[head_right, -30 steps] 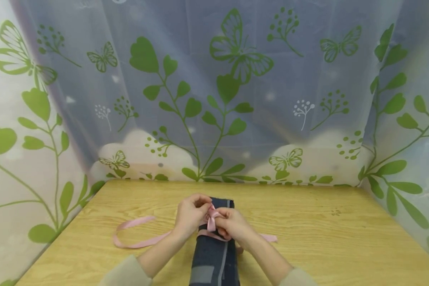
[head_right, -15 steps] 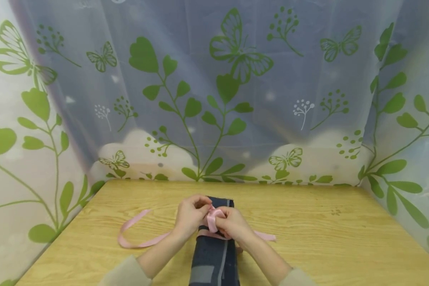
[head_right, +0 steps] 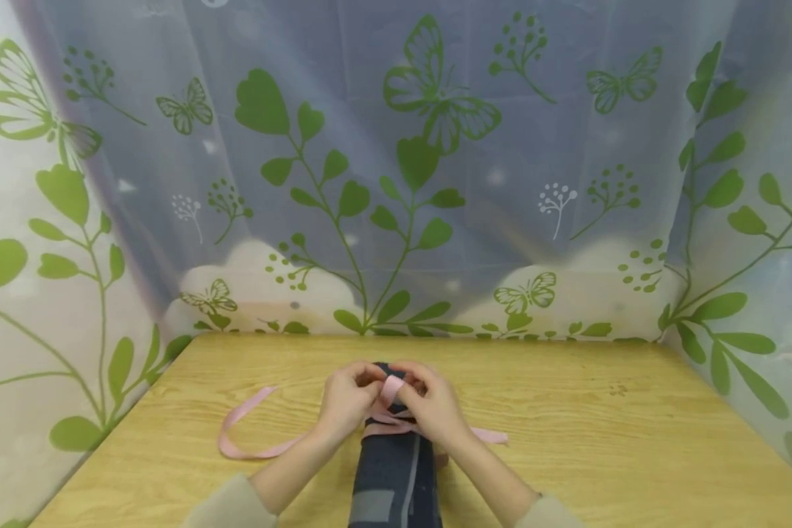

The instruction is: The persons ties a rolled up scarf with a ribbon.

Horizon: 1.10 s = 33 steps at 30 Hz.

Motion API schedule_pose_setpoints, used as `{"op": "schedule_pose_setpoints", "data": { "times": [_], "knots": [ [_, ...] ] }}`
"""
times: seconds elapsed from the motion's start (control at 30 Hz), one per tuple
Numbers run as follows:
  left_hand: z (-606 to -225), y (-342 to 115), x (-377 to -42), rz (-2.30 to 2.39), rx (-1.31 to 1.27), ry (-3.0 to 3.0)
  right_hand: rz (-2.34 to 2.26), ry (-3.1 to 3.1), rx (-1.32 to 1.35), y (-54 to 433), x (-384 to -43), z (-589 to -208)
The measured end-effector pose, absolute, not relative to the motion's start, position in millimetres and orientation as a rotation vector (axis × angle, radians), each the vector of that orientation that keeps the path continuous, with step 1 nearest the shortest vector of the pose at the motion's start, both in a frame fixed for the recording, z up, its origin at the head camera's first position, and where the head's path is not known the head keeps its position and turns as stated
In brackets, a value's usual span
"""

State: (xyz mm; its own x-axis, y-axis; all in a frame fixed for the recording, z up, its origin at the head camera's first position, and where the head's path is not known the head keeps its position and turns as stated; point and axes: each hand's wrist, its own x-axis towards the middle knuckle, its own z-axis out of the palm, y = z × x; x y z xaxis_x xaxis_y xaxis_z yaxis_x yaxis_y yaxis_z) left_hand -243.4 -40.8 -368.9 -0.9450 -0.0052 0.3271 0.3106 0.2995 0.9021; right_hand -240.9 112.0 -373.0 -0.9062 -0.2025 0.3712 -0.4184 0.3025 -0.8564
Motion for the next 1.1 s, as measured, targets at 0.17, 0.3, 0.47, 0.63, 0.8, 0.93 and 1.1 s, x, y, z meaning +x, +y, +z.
{"op": "schedule_pose_setpoints", "data": {
  "times": [0.17, 0.3, 0.47, 0.63, 0.8, 0.93, 1.1],
  "knots": [
    [-369.2, -43.8, -244.6, -1.639, -0.322, -2.356, 1.626, -2.321, 0.659, 111.5, -239.0, -368.1],
    [-370.4, -45.2, -244.5, -1.615, -0.350, -2.374, 1.675, -2.318, 0.671, 111.2, -237.5, -364.4],
    [-371.7, -47.3, -244.5, -1.595, -0.328, -2.393, 1.857, -2.359, 0.658, 113.3, -238.9, -363.9],
    [-373.3, -49.2, -245.6, -1.552, -0.299, -2.405, 1.965, -2.382, 0.579, 114.4, -239.4, -363.3],
    [-373.9, -50.1, -246.5, -1.501, -0.287, -2.397, 2.026, -2.360, 0.538, 114.5, -239.8, -360.2],
    [-374.0, -50.8, -247.4, -1.488, -0.269, -2.398, 2.116, -2.314, 0.546, 115.2, -240.3, -357.4],
    [-374.4, -52.0, -247.7, -1.518, -0.248, -2.400, 2.131, -2.261, 0.546, 116.9, -239.4, -357.2]
  ]
}}
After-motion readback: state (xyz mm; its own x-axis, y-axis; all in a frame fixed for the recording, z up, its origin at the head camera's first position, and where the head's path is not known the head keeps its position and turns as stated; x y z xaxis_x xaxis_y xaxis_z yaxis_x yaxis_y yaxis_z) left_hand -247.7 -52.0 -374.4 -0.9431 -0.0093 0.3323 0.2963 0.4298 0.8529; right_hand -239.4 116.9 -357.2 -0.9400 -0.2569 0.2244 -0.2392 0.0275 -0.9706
